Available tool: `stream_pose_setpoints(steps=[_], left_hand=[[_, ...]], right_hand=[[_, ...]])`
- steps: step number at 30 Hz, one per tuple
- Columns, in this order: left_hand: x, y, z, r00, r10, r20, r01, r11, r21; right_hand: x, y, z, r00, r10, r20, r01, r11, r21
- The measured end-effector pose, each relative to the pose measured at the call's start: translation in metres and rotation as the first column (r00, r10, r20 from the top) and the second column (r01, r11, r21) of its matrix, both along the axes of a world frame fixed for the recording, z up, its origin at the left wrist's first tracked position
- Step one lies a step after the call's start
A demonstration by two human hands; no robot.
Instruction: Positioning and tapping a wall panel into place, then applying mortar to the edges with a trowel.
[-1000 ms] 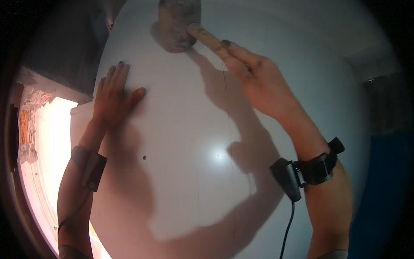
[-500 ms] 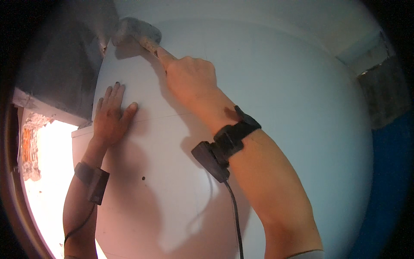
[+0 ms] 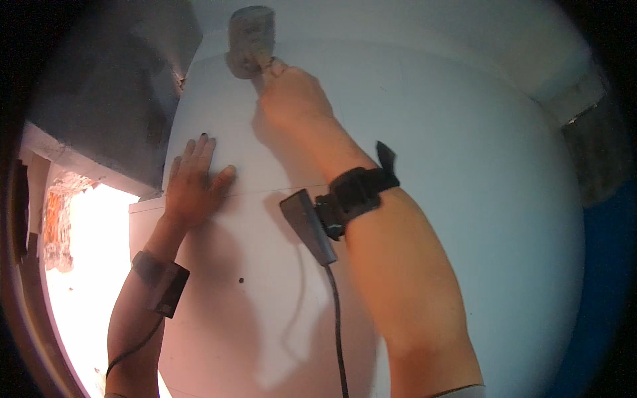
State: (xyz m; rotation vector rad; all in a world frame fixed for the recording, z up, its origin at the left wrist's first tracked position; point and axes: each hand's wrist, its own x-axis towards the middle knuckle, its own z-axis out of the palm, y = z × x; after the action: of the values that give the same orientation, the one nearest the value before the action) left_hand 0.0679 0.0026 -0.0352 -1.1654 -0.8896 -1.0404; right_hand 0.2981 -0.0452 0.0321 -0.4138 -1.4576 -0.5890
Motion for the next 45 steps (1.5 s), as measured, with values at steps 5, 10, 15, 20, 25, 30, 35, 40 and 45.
stream_pose_setpoints(steps=[5,10,15,20,25,30,35,40,45], left_hand=[[0.003,-0.002,0.000,1.000,0.015,-0.007,-0.015,1.000,0.013],[0.000,0.000,0.000,1.000,0.004,0.003,-0.004,1.000,0.027],[0.002,-0.002,-0.001,0.999,-0.033,-0.025,0.034,0.999,0.038],[-0.002,0.004,-0.001,0.999,-0.047,-0.012,0.047,0.998,0.035],[-0.004,0.009,-0.002,0.997,-0.073,-0.023,0.075,0.993,0.090],[0.008,0.002,-0.003,0.995,-0.103,0.010,0.102,0.991,0.087],[0.005,0.000,-0.009,0.990,-0.142,0.004,0.141,0.985,0.101],[0.003,-0.002,-0.015,0.981,-0.188,-0.050,0.194,0.970,0.146],[0.002,0.002,-0.023,0.968,-0.240,-0.076,0.248,0.962,0.113]], right_hand=[[0.021,0.019,0.010,0.995,-0.067,-0.074,0.075,0.990,0.119],[0.025,0.005,0.024,0.978,-0.201,0.046,0.202,0.979,-0.006],[0.004,0.011,0.007,0.996,-0.087,0.020,0.082,0.985,0.155],[-0.013,-0.001,0.008,0.986,-0.128,0.106,0.121,0.990,0.073],[-0.021,-0.007,-0.007,0.980,-0.162,0.115,0.138,0.971,0.196],[-0.017,-0.013,-0.010,0.980,-0.168,0.103,0.166,0.986,0.027],[-0.022,-0.018,-0.024,0.995,-0.073,0.069,0.073,0.997,0.002],[-0.024,-0.008,-0.032,0.971,-0.180,0.154,0.182,0.983,0.004],[-0.021,-0.007,-0.041,0.981,-0.065,0.182,0.049,0.995,0.090]])
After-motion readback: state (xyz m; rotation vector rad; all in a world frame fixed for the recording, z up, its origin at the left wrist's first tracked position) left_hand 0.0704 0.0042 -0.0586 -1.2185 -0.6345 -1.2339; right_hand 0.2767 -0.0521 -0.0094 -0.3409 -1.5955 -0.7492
